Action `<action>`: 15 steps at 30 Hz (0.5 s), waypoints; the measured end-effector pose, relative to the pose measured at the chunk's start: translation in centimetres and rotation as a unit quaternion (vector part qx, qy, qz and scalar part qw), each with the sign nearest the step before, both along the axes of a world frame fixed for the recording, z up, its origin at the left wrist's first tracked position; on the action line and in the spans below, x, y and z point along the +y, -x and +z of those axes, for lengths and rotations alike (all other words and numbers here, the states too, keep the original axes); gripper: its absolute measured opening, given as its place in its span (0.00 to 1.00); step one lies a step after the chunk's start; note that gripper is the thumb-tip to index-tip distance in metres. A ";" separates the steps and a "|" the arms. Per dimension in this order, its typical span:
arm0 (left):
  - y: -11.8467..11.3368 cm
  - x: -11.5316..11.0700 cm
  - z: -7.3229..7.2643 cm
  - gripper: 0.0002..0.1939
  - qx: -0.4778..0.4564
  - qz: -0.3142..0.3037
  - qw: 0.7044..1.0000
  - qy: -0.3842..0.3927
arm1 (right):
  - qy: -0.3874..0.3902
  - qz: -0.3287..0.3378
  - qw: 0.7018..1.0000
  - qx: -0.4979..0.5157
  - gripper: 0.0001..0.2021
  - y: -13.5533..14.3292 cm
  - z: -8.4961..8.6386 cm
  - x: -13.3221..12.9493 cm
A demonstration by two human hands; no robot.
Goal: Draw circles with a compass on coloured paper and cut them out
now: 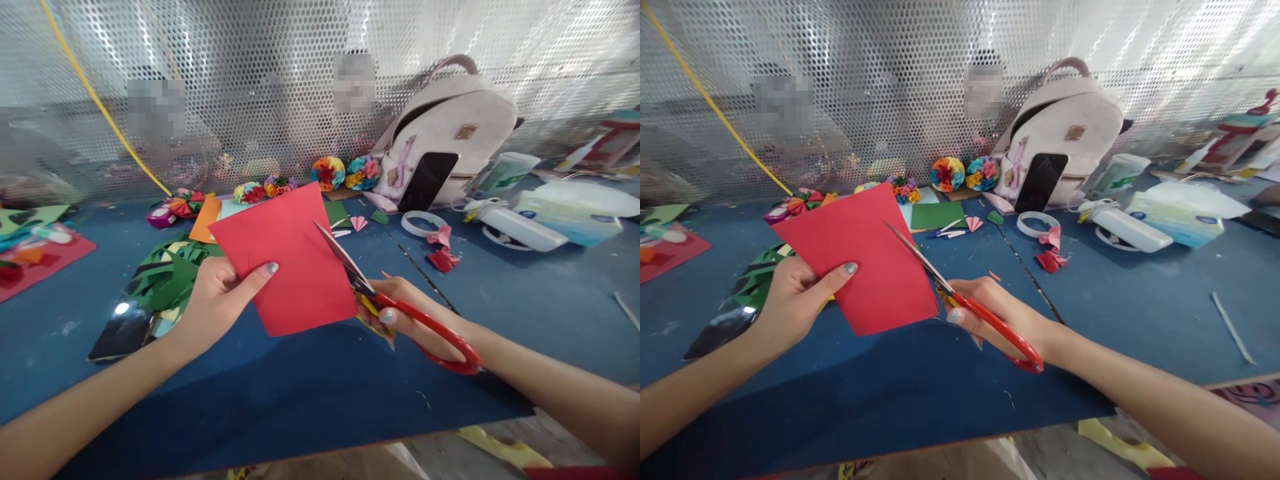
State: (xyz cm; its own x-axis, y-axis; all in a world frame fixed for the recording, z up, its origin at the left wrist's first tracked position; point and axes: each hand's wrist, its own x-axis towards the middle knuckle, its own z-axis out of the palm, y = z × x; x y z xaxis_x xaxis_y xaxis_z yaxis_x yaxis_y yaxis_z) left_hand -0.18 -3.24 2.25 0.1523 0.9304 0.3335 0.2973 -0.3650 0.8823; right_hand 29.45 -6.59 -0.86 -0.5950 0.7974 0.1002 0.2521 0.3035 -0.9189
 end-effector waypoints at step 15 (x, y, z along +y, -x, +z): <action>-0.3 -0.2 -2.1 0.11 -0.094 -0.080 0.990 0.070 | 0.060 0.011 0.993 0.101 0.32 0.8 -1.0 -0.6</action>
